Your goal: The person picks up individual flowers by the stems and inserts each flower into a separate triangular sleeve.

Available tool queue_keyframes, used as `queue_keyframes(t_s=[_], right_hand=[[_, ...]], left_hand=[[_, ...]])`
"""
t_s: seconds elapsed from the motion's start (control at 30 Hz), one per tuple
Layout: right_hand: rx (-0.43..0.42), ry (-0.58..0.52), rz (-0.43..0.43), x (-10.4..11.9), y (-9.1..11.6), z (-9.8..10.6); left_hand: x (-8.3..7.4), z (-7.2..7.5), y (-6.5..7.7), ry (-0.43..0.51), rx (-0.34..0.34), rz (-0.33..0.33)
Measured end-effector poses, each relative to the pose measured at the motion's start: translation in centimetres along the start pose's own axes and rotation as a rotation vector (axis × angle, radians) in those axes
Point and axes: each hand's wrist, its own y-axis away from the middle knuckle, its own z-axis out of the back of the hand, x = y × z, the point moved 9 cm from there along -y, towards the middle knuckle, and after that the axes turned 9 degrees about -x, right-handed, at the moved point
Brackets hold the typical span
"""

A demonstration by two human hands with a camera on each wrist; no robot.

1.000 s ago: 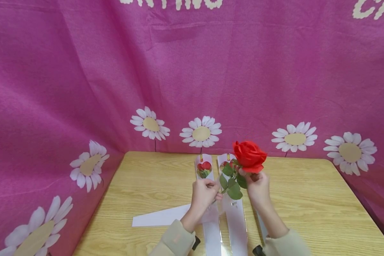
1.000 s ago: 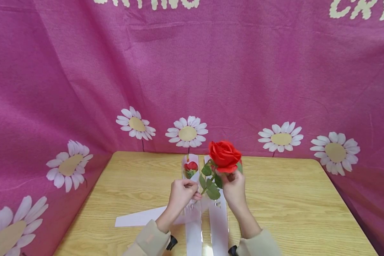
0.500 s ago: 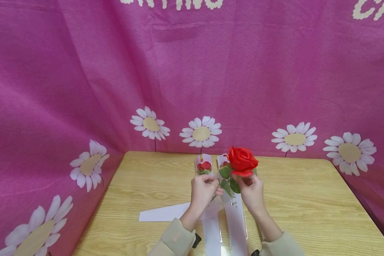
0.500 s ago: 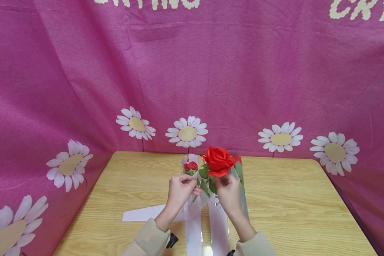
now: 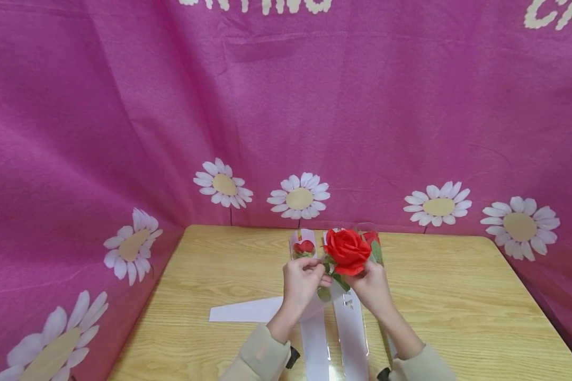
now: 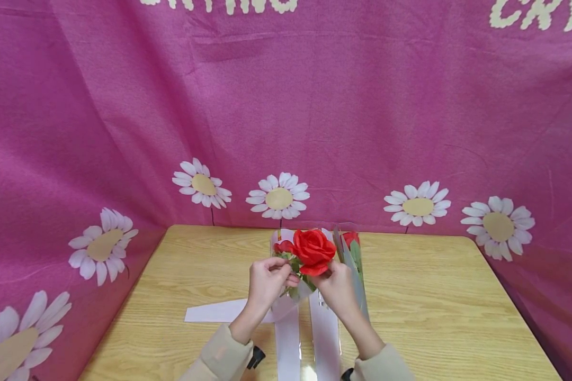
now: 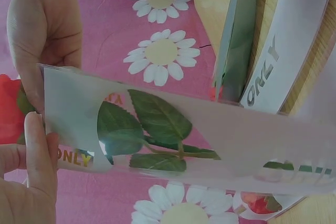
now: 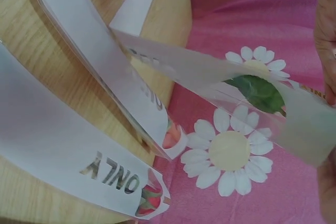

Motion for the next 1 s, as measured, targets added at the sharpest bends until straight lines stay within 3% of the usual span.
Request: queue_keyframes(t_s=[0.23,0.6,0.77,1.0], right_hand=[[0.088,0.117,-0.006,-0.2,-0.5,-0.6],[0.215,0.157,-0.1,-1.0,-0.2,-1.3],[0.231,0.152,-0.132,-1.3,-0.2,-1.4],[0.242,0.209,-0.125,-1.3,-0.2,-1.3]], left_hand=[[-1.0,0.2,0.4,-0.003,-0.002,-0.008],[-1.1,0.2,0.6,-0.014,0.006,-0.034],[-1.2,0.0,0.8,0.014,0.013,-0.06],[-1.2,0.2,0.7,0.011,-0.001,-0.04]])
